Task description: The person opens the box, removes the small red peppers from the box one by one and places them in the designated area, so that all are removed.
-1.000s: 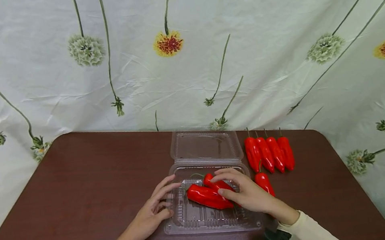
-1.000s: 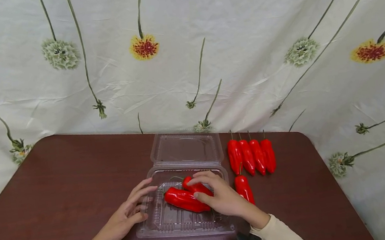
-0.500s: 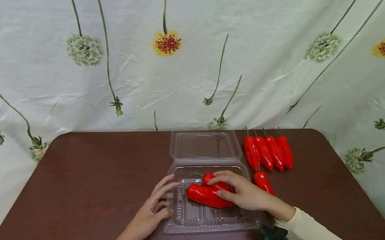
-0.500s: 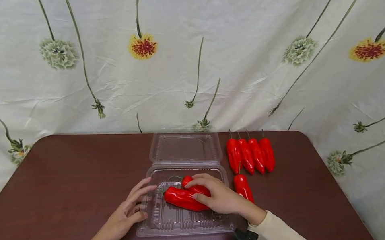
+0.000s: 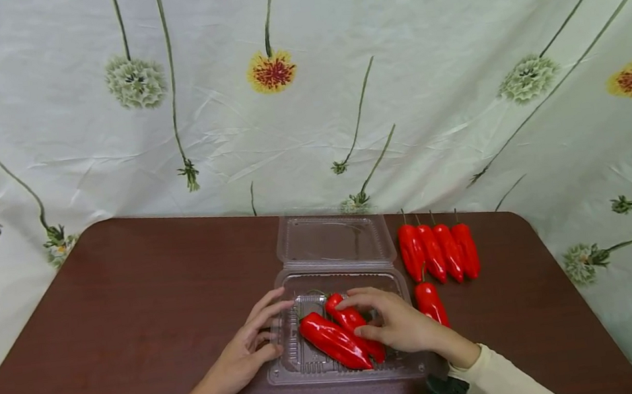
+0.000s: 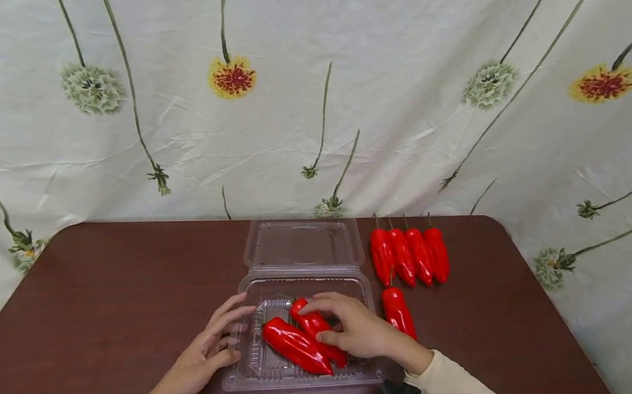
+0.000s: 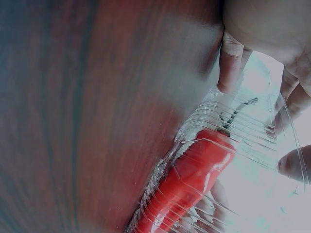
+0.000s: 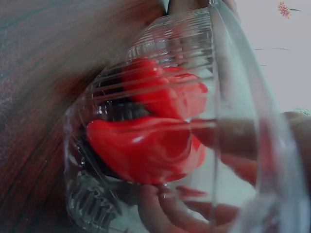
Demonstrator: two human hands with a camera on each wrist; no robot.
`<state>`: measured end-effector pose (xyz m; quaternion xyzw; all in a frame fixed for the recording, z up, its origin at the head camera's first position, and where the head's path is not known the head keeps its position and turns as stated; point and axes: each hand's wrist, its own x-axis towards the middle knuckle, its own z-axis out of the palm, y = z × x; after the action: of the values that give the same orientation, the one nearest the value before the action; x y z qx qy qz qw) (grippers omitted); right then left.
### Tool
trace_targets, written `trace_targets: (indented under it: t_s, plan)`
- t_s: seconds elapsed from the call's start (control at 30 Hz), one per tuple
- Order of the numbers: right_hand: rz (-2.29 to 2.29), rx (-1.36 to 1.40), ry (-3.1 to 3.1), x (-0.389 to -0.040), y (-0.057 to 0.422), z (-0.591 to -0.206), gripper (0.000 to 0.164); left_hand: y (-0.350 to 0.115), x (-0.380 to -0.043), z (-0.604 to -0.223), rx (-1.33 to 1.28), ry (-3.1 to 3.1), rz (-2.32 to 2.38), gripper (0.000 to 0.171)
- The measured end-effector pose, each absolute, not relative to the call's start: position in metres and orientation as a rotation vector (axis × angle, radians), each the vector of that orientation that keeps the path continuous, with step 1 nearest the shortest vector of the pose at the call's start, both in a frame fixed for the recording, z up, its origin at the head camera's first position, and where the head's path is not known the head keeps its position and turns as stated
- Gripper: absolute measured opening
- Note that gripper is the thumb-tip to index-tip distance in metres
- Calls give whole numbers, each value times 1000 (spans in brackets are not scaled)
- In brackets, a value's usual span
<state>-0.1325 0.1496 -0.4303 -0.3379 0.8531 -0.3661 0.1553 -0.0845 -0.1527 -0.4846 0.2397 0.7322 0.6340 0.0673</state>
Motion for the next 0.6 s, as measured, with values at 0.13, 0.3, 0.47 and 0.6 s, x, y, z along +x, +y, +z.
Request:
trace_targets:
  t_s: [0.13,0.3,0.47,0.6]
  plan:
    - [-1020,-911,2420,-132,149,-430,49,-153,-84,-484,729,2200,1913,61]
    - [-979,-910,2444,-130,149,-431,50,-153,-84,-485,724,2204,1907,61]
    - [-936,-968,2487,-131,149,-431,51,-153,-84,-485,739,2200,1910,60]
    - [-963,-988,2487,-132,150,-431,55,-153,-83,-485,738,2202,1915,60]
